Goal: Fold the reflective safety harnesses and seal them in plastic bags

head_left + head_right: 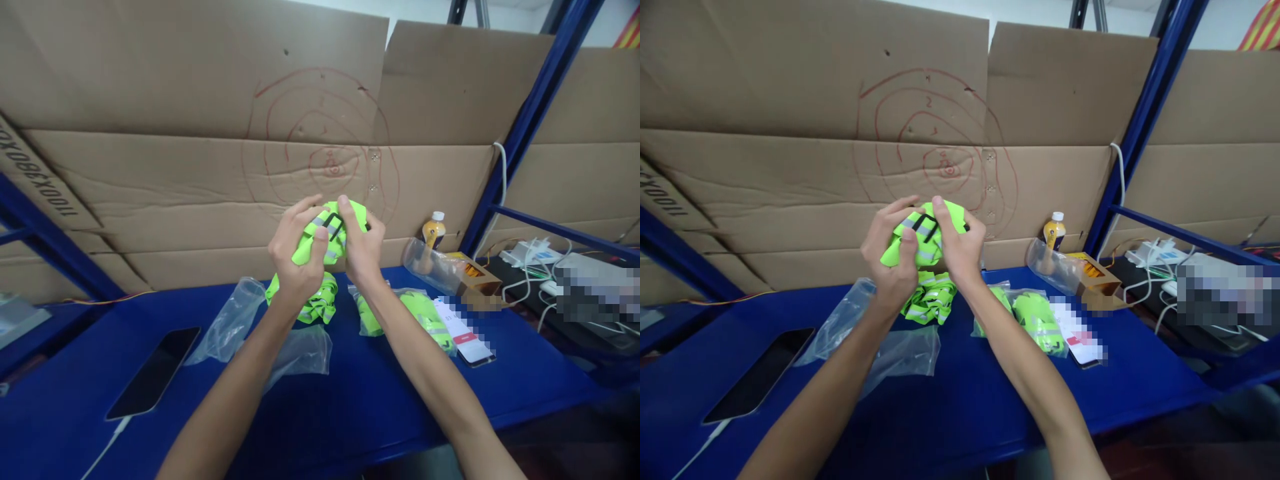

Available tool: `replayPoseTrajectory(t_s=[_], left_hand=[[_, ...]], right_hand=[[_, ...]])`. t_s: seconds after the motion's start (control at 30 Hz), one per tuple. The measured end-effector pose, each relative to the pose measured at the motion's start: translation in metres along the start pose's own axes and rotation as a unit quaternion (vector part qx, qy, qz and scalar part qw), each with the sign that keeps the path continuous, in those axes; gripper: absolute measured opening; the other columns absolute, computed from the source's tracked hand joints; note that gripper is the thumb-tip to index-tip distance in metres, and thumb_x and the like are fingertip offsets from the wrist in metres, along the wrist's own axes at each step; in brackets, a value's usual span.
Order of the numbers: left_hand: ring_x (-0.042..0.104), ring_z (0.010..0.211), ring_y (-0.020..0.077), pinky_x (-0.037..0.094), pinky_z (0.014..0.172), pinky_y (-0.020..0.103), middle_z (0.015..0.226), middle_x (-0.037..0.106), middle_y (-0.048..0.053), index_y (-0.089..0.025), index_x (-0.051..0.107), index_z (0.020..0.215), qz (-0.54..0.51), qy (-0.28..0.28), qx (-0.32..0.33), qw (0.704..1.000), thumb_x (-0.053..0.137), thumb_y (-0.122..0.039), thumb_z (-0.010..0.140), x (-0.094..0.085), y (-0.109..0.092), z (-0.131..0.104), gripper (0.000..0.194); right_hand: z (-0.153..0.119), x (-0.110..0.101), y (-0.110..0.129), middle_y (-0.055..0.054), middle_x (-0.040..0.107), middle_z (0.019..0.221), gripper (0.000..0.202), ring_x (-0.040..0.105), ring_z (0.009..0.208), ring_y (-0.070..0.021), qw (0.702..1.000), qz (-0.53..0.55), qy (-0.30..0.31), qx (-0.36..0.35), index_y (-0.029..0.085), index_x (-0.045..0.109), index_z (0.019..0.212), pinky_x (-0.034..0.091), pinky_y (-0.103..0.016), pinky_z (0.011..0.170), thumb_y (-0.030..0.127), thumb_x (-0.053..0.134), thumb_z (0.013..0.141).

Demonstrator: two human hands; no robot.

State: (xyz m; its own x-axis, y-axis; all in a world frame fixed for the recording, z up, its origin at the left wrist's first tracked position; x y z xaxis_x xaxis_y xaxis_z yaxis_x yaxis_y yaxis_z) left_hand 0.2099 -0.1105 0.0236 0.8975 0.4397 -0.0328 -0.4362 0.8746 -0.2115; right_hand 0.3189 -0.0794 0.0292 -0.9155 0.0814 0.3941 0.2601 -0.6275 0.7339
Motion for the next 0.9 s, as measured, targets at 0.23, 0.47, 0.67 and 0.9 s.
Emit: replayPoseTrajectory(t_s=[0.23, 0.47, 0.67, 0.9], left_hand=[[0.064, 0.133, 0.0264, 0.048, 0.117, 0.043, 0.135, 0.072, 0.007, -0.025, 0.072, 0.128, -0.051, -0.025, -0.132, 0.990, 0.064, -0.045, 0.104, 0.012, -0.003, 0.003, 0.032], [0.072, 0.091, 0.0187, 0.058, 0.085, 0.031, 0.097, 0.075, 0.002, -0.021, 0.075, 0.104, -0.083, -0.129, -0.240, 0.959, 0.080, -0.045, 0.090, 0.009, 0.027, 0.001, 0.029], [0.070, 0.092, 0.0202, 0.057, 0.091, 0.035, 0.096, 0.073, 0.001, -0.022, 0.076, 0.104, 0.002, -0.148, -0.150, 0.978, 0.081, -0.037, 0.090, -0.003, -0.003, 0.007, 0.021], [0.073, 0.095, 0.0210, 0.058, 0.093, 0.037, 0.099, 0.078, 0.002, -0.022, 0.075, 0.101, -0.063, -0.086, -0.152, 0.983, 0.074, -0.035, 0.093, 0.004, -0.003, 0.004, 0.015]], right_hand=[[0.007, -0.013, -0.006, -0.008, 0.070, 0.086, 0.078, 0.069, 0.090, -0.0265, 0.997, -0.057, 0.042, -0.044, 0.025, 0.074, 0.097, 0.058, -0.040, 0.075, 0.091, 0.032, 0.093], [-0.015, -0.007, 0.010, -0.014, 0.062, 0.138, 0.080, 0.059, 0.131, -0.0319, 0.970, -0.162, 0.067, -0.168, 0.025, 0.055, 0.139, 0.049, -0.048, 0.117, 0.075, 0.075, 0.079], [-0.024, 0.009, 0.009, -0.014, 0.065, 0.132, 0.060, 0.059, 0.128, -0.0300, 0.972, -0.173, 0.020, -0.157, 0.026, 0.060, 0.132, 0.049, -0.047, 0.115, 0.069, 0.068, 0.090], [0.004, -0.002, -0.003, 0.000, 0.060, 0.072, 0.058, 0.058, 0.069, -0.0148, 1.000, -0.008, 0.010, -0.002, 0.023, 0.060, 0.076, 0.051, -0.026, 0.064, 0.080, 0.060, 0.090]])
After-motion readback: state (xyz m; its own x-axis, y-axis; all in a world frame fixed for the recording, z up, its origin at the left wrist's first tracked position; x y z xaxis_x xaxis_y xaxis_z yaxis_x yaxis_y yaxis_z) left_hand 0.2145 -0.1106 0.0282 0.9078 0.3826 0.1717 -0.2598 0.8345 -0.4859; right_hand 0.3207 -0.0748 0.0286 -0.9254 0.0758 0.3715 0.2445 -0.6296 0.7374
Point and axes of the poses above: each hand's wrist, its own z-axis towards the middle knuckle, its own x-axis out of the palm, y = z × x, the point moved 1 cm from there along z, towards the middle knuckle
